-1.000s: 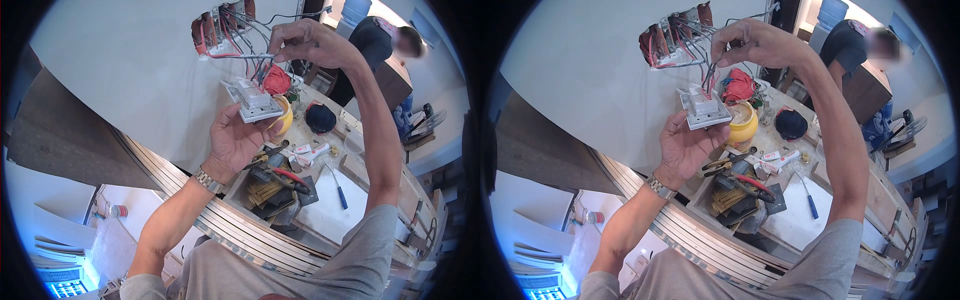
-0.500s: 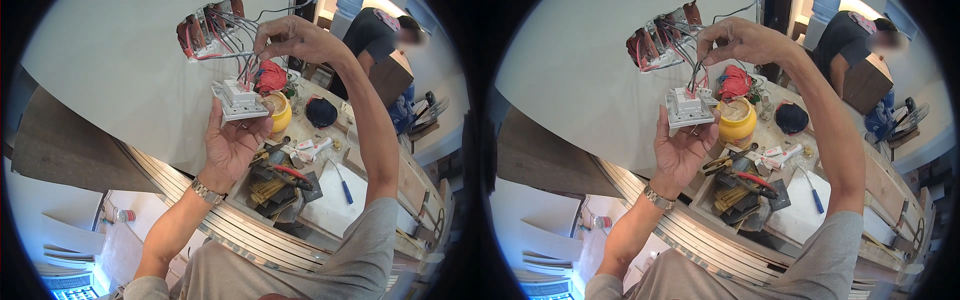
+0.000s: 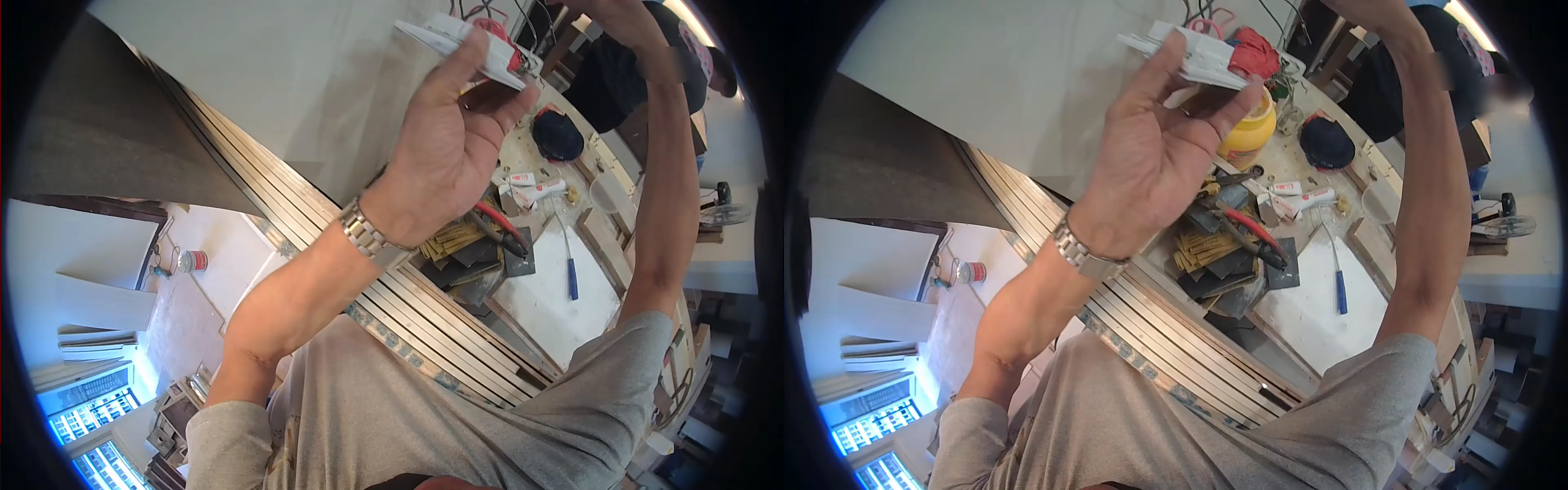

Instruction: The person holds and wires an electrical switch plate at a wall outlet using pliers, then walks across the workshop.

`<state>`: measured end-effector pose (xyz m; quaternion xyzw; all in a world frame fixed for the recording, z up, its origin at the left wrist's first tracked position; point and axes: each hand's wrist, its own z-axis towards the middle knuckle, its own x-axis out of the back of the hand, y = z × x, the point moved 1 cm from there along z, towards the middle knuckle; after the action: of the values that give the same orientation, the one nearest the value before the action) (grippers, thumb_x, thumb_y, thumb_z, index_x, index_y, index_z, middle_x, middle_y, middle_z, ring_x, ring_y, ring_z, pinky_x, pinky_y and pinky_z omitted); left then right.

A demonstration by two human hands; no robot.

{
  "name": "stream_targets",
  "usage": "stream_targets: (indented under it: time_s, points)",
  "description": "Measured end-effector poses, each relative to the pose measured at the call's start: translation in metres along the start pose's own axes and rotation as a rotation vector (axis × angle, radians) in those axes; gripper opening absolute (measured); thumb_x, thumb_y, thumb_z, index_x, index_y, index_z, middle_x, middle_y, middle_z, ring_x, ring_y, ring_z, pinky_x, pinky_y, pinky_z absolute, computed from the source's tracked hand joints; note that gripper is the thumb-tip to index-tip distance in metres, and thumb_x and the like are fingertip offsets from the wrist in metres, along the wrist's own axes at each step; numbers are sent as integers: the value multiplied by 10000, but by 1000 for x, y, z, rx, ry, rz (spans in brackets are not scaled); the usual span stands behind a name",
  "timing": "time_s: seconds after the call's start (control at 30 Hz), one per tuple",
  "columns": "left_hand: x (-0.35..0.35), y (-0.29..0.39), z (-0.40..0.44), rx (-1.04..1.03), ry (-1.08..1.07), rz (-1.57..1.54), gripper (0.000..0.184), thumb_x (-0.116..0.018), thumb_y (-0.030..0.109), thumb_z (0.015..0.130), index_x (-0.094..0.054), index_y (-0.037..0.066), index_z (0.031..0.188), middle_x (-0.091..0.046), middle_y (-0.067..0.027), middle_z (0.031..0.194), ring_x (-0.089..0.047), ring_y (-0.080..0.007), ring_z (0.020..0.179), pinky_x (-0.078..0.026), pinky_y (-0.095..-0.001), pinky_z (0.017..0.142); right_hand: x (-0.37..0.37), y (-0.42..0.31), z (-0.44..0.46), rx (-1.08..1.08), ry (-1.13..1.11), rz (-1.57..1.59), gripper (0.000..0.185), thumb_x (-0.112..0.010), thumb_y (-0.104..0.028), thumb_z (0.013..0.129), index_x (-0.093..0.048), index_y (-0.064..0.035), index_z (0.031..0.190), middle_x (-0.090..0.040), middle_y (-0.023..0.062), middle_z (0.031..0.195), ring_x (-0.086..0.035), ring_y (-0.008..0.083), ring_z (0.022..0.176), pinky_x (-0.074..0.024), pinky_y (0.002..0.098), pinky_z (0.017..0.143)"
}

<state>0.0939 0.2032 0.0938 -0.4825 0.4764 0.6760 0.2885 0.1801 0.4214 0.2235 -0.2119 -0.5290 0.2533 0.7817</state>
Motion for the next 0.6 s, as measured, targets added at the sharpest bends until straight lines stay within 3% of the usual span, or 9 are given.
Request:
stream_targets:
  time_s: [0.07,0.23,0.37,0.6]
  points:
    - [8,-5,-1,-33,0,-15,440,-792,202,1002,-556,-49,1276,-612,-185,1335,-618,-336,1289,-555,-519,1161,4,12,2,35,-13,19,52,-776,-49,990,-755,-32,1035,-726,-1,941,-640,88,889,-536,285,808]
    - [14,-16,-7,-147,29,87,467,-803,196,998,-479,-4,1268,-632,-146,1306,-659,-271,1219,-563,-489,1141,0,14,0,-56,52,57,67,-795,-41,972,-752,-38,1023,-727,3,948,-649,94,897,-545,287,819]
    - [11,-21,-9,-195,46,120,532,-801,194,1003,-370,68,1288,-645,-128,1266,-688,-253,1178,-570,-485,1120,-1,19,1,24,43,23,83,-798,-34,966,-747,-34,1032,-729,7,963,-654,96,901,-552,283,822]
    - [17,-11,-10,-120,62,113,487,-778,185,1015,-381,104,1285,-635,-133,1295,-677,-251,1217,-590,-516,1077,-7,16,-1,-12,66,24,84,-782,-28,978,-743,-33,1053,-733,19,972,-676,119,918,-565,291,825]
